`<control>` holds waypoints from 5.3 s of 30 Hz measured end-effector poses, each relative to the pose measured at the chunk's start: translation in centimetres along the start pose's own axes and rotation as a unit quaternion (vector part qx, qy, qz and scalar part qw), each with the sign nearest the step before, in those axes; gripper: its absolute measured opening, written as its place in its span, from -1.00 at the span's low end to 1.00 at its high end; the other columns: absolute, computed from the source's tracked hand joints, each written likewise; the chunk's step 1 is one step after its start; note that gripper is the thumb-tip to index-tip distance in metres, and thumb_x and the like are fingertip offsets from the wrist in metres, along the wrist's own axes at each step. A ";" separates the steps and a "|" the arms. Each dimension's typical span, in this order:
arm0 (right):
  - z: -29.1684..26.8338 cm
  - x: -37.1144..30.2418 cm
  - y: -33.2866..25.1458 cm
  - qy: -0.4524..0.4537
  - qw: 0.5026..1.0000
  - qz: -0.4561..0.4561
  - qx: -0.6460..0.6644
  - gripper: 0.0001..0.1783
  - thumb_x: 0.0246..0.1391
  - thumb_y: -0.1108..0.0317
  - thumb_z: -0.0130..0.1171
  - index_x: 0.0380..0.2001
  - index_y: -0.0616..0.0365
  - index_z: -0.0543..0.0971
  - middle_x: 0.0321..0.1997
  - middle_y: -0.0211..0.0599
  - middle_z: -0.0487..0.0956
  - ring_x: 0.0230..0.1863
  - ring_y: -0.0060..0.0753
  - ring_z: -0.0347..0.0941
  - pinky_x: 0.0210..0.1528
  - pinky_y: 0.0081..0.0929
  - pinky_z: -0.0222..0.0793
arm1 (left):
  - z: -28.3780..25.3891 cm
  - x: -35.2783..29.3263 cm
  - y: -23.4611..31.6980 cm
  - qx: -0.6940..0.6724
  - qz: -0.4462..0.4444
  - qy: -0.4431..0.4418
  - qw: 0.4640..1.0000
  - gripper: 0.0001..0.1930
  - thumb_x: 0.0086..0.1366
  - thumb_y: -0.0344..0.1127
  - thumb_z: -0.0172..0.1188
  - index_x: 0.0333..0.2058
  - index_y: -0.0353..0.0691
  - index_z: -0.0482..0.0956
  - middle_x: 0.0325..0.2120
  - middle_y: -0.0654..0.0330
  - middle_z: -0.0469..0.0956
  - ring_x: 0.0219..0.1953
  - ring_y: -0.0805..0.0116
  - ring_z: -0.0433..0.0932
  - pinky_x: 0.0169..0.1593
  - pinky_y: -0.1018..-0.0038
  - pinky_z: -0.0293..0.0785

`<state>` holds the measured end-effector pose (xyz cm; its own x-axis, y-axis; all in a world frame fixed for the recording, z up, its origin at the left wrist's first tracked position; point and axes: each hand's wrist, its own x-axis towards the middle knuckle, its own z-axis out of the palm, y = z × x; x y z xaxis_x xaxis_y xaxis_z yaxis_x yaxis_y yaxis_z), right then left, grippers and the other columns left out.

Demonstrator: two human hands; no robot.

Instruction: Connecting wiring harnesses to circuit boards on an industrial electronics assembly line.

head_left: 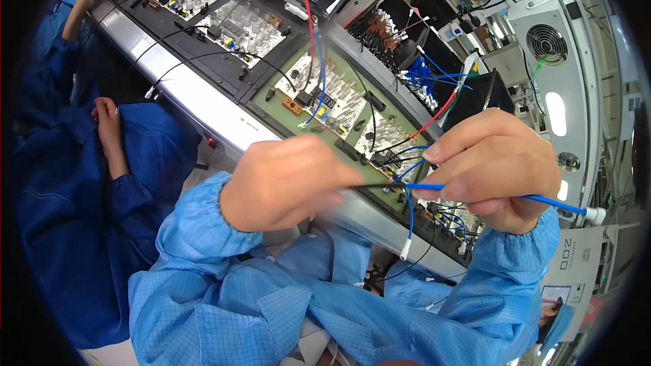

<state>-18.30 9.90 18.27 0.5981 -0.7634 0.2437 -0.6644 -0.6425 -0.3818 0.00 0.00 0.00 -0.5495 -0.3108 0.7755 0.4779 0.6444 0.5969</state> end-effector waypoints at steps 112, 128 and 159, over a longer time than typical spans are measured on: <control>5.9 -4.8 11.8 -0.056 0.829 0.442 0.339 -0.78 0.15 0.33 0.19 -0.21 0.25 0.63 -0.43 -0.49 0.55 -0.40 -0.73 0.40 -0.32 -0.67 0.35 | -4.0 -2.7 -6.6 0.096 -0.232 0.095 0.963 -0.91 0.25 -0.43 0.14 -0.37 -0.29 0.60 -0.65 0.14 0.51 -0.66 0.38 0.47 -0.54 0.52 0.32; 4.8 -7.3 13.1 -0.072 0.885 0.371 0.272 -0.83 0.13 0.47 0.13 -0.30 0.32 0.64 -0.36 -0.36 0.54 -0.26 -0.55 0.44 -0.20 -0.56 0.36 | -4.2 -0.9 -8.1 -0.085 -0.244 0.133 0.957 -0.63 0.41 -0.34 -0.06 0.14 -0.32 0.36 0.04 0.07 0.47 0.04 0.32 0.47 0.02 0.47 0.40; 5.6 -22.3 -8.1 0.538 0.789 0.278 -0.107 -0.77 0.21 0.37 -0.03 -0.15 0.20 0.55 0.02 -0.12 0.47 0.00 -0.20 0.40 0.08 -0.32 0.28 | -8.9 4.5 -14.2 -0.338 -0.277 -0.109 0.893 -0.02 0.25 0.51 -0.55 -0.30 -0.41 0.53 -0.63 0.05 0.53 -0.41 0.14 0.56 0.16 0.10 0.34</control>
<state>-23.74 32.46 10.93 -0.4608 -0.4722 0.7515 -0.8199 -0.0976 -0.5641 -3.14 -16.79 -3.19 -0.9153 -0.2604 0.3074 0.3545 -0.1584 0.9215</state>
